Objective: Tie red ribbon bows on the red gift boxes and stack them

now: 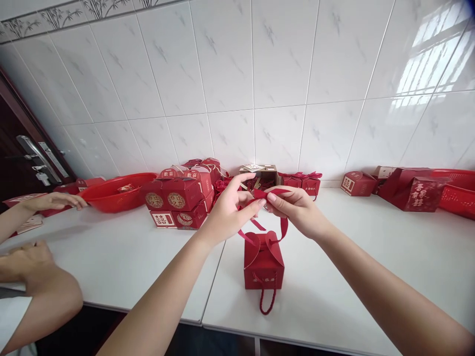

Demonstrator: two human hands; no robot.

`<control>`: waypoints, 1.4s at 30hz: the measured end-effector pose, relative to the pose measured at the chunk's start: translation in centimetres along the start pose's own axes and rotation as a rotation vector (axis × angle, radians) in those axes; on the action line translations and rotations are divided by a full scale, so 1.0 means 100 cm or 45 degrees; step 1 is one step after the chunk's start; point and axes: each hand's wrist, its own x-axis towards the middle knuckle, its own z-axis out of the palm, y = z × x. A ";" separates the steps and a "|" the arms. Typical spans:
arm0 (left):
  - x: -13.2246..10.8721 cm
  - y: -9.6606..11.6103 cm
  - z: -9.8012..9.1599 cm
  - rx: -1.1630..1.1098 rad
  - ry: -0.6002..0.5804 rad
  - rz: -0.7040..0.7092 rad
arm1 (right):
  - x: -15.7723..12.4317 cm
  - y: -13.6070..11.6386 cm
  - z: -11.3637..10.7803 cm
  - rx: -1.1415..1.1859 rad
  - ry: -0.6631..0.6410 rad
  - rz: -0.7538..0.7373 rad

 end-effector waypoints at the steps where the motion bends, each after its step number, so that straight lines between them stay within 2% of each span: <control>1: -0.001 -0.002 -0.001 -0.023 -0.009 -0.012 | -0.001 0.001 -0.001 -0.085 0.004 -0.046; 3: -0.004 -0.006 -0.004 -0.142 0.001 -0.044 | -0.004 0.003 -0.005 -0.345 0.000 -0.242; 6: -0.004 -0.013 -0.008 -0.395 0.110 -0.107 | -0.009 0.008 -0.012 -0.896 -0.013 -0.695; 8: -0.004 -0.016 -0.008 -0.511 0.137 -0.147 | -0.011 0.011 -0.015 -1.206 0.021 -0.904; 10: -0.005 -0.018 -0.007 -0.564 0.092 -0.157 | -0.013 0.013 -0.016 -1.387 0.071 -0.980; 13: -0.009 -0.020 -0.001 -0.496 0.076 -0.084 | -0.014 0.018 -0.013 -1.430 0.140 -1.007; 16: -0.014 -0.024 0.005 -0.124 0.172 0.085 | -0.015 0.026 -0.007 -1.299 0.262 -0.980; 18: -0.018 -0.029 0.005 0.317 0.284 0.305 | -0.019 0.030 -0.005 -1.187 0.390 -0.923; 20: -0.023 -0.038 -0.004 0.780 0.476 0.528 | -0.029 0.032 -0.010 -1.088 0.541 -0.786; 22: -0.035 -0.052 -0.022 1.148 0.664 0.611 | -0.048 0.034 -0.026 -1.055 0.675 -0.558; 23: -0.043 -0.061 -0.034 1.285 0.696 0.572 | -0.062 0.036 -0.037 -1.074 0.729 -0.421; 24: -0.053 -0.070 -0.046 1.385 0.671 0.514 | -0.078 0.039 -0.051 -1.125 0.754 -0.286; 27: -0.087 -0.101 -0.077 1.527 0.351 0.307 | -0.128 0.053 -0.089 -1.353 0.760 0.122; 30: -0.105 -0.121 -0.082 1.503 0.118 0.179 | -0.157 0.070 -0.105 -1.278 0.510 0.506; 32: -0.101 -0.125 -0.071 1.456 0.145 0.131 | -0.155 0.075 -0.100 -1.208 0.496 0.592; 34: -0.088 -0.122 -0.054 1.281 0.254 0.043 | -0.141 0.074 -0.085 -1.151 0.548 0.572; 36: -0.074 -0.118 -0.035 0.974 0.274 -0.097 | -0.123 0.070 -0.064 -1.055 0.472 0.536; 39: -0.060 -0.116 -0.008 0.494 0.130 -0.370 | -0.101 0.069 -0.031 -0.776 0.214 0.538; 42: -0.058 -0.116 0.010 0.177 -0.005 -0.619 | -0.092 0.076 -0.009 -0.418 0.105 0.614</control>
